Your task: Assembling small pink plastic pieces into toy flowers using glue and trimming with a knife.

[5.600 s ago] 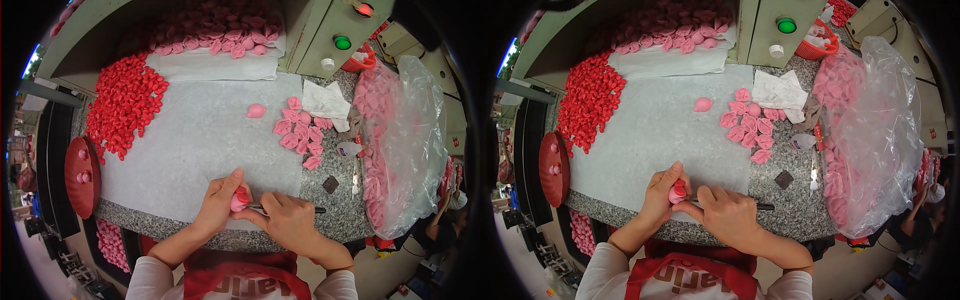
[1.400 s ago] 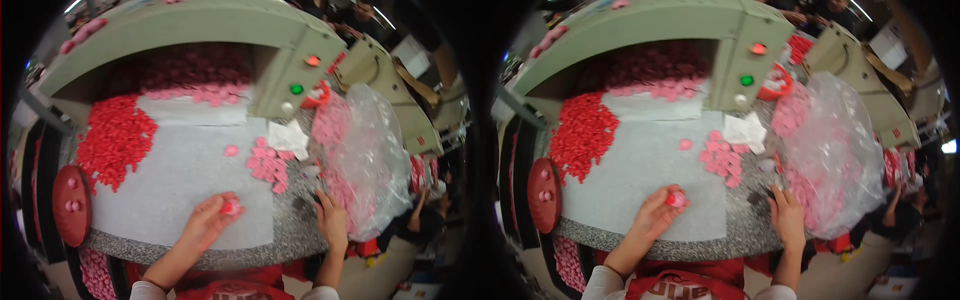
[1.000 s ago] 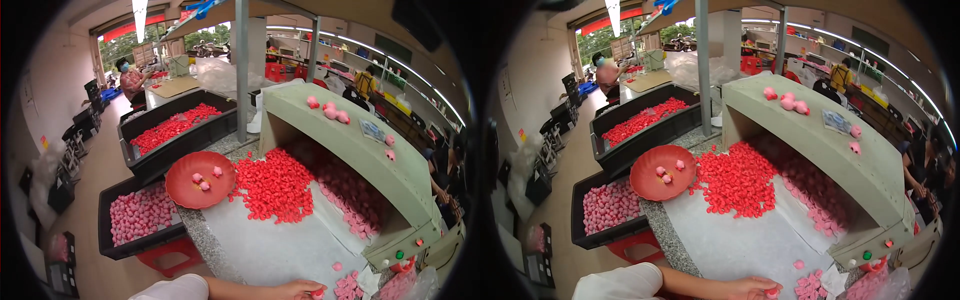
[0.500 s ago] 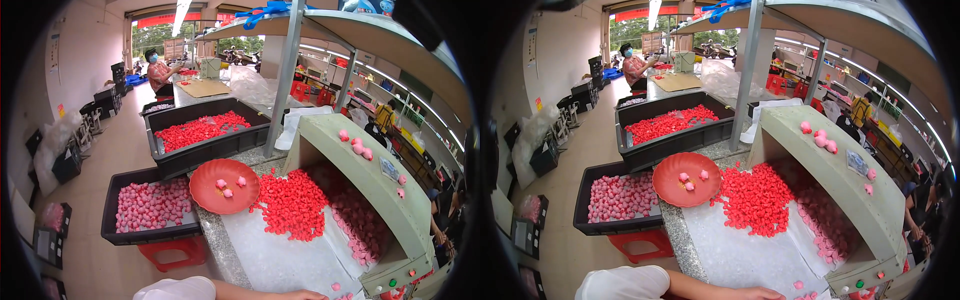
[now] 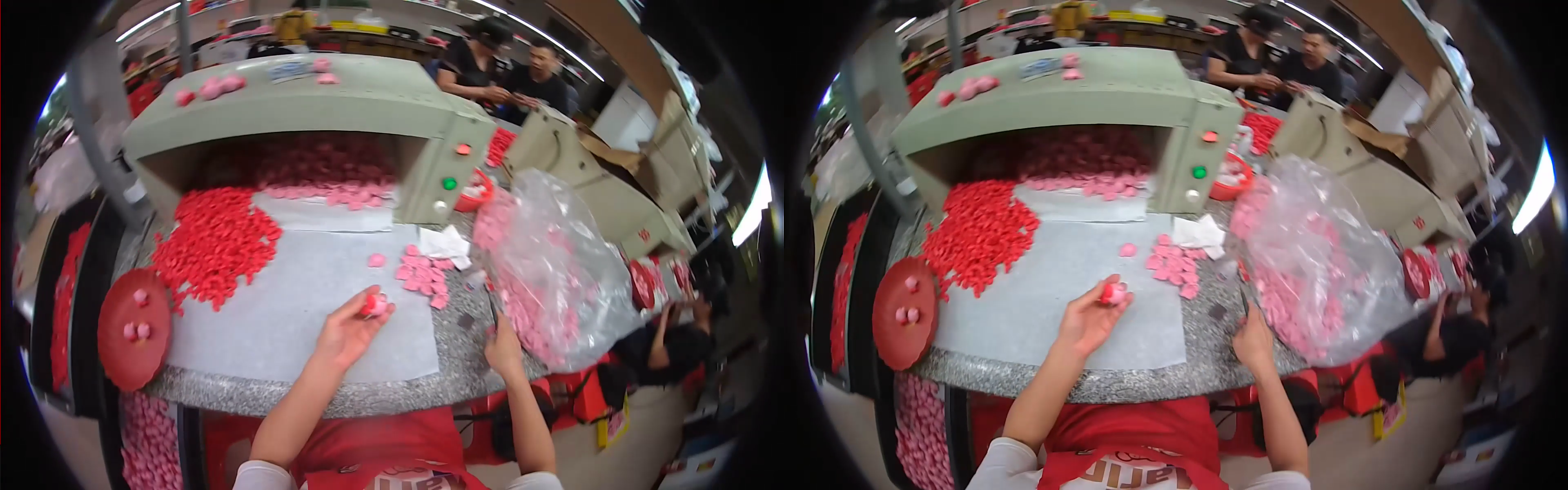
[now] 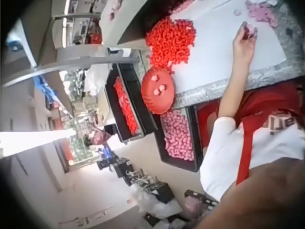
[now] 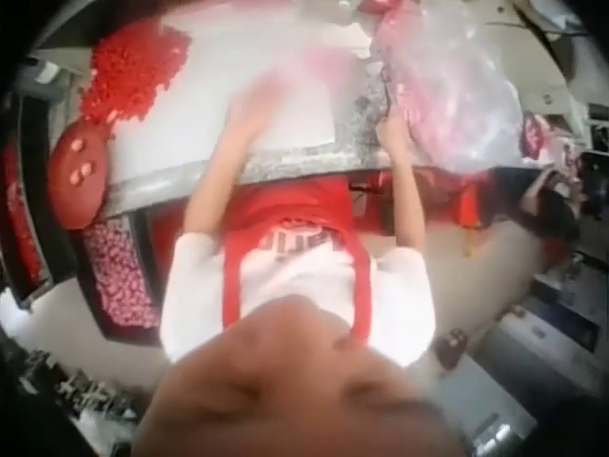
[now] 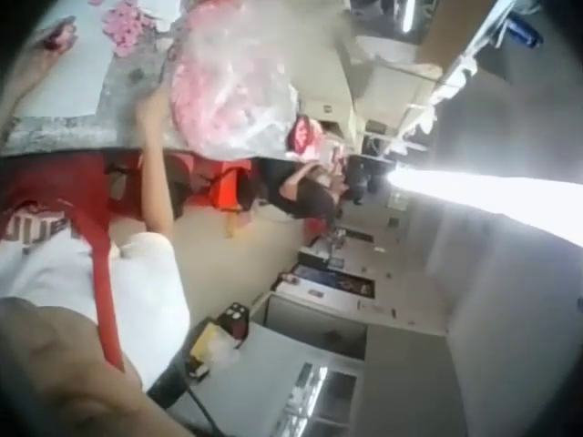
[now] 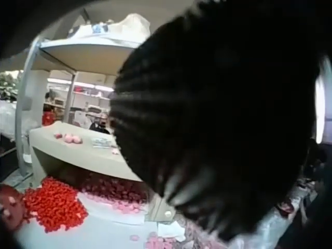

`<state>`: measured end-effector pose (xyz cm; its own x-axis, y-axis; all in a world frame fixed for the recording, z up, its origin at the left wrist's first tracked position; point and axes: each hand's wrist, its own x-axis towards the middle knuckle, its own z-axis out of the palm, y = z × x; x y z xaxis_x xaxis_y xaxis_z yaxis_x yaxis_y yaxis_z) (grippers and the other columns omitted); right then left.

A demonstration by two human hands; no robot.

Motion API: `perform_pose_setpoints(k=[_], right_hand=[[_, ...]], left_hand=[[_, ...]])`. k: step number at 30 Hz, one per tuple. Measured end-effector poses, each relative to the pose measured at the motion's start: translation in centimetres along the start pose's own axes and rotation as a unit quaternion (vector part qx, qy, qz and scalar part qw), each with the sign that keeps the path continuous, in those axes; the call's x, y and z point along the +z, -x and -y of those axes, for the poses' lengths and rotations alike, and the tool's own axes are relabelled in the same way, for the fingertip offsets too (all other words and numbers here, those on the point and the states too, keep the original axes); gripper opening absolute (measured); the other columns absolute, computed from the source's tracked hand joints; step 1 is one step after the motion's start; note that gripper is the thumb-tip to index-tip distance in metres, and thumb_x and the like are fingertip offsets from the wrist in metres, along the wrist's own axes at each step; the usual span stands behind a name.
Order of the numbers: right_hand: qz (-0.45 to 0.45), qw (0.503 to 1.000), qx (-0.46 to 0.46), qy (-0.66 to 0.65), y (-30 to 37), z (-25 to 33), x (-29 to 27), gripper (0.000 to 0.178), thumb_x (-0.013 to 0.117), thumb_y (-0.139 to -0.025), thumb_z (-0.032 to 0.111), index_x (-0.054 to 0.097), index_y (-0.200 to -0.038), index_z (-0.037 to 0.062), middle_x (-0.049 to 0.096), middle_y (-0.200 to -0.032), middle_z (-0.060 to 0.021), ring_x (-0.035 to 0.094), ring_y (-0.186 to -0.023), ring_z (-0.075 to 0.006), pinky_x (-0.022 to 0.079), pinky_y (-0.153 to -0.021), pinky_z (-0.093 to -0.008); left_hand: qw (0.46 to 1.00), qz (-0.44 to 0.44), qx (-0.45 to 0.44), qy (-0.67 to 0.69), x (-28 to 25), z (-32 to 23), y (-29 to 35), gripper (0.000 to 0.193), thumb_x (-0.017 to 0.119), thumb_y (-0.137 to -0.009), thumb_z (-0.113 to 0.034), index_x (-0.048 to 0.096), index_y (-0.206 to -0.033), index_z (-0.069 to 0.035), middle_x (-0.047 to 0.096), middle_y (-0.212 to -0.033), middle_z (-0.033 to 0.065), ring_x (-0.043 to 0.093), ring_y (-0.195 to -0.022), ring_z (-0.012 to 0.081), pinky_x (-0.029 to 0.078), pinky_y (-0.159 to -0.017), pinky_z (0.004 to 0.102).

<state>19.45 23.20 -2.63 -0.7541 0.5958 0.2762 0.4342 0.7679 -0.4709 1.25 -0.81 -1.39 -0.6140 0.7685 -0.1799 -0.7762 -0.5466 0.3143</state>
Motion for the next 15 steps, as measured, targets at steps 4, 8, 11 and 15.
perform_pose_setpoints(k=[4, 8, 11, 15], right_hand=[[-0.019, 0.988, 0.036, 0.150, -3.4, -1.6, 0.1, 0.042, 0.051, -0.069, 0.001, 0.048, -0.111, 0.0013, 0.052, -0.098, -0.0174, 0.052, -0.084, -0.0377, 0.043, -0.072, -0.0427], [-0.094, 0.977, -0.093, 0.169, -2.8, 2.0, -0.8, 0.036, 0.063, -0.067, 0.008, 0.056, -0.101, 0.0004, 0.053, -0.095, -0.0147, 0.054, -0.085, -0.0342, 0.044, -0.074, -0.0395], [0.054, 0.999, -0.005, -0.007, -1.4, 3.2, 0.6, 0.029, 0.069, -0.064, 0.014, 0.062, -0.089, 0.0014, 0.055, -0.090, -0.0137, 0.056, -0.081, -0.0307, 0.045, -0.070, -0.0377], [0.087, 0.989, 0.112, -0.051, -2.2, 3.6, 1.2, 0.023, 0.071, -0.063, 0.016, 0.063, -0.081, 0.0036, 0.059, -0.072, -0.0105, 0.057, -0.067, -0.0288, 0.045, -0.063, -0.0349]], left_hand=[[0.999, 0.034, -0.027, 0.012, 0.6, 0.9, 0.4, 0.036, 0.050, -0.085, -0.014, 0.042, -0.116, 0.005, 0.050, -0.108, 0.0175, 0.052, -0.101, 0.0320, 0.046, -0.088, 0.0337], [0.999, 0.032, -0.007, -0.017, 0.7, 1.0, 1.1, 0.038, 0.048, -0.085, -0.010, 0.039, -0.118, 0.006, 0.049, -0.111, 0.0193, 0.049, -0.105, 0.0329, 0.044, -0.091, 0.0344], [0.999, 0.033, -0.003, -0.032, 1.2, 1.1, 1.4, 0.041, 0.048, -0.084, -0.008, 0.036, -0.120, 0.007, 0.046, -0.114, 0.0206, 0.047, -0.109, 0.0336, 0.043, -0.093, 0.0348], [0.999, 0.035, -0.016, -0.036, 0.9, 0.9, 1.4, 0.038, 0.048, -0.085, -0.007, 0.038, -0.119, 0.005, 0.048, -0.114, 0.0196, 0.046, -0.110, 0.0333, 0.042, -0.093, 0.0353]])
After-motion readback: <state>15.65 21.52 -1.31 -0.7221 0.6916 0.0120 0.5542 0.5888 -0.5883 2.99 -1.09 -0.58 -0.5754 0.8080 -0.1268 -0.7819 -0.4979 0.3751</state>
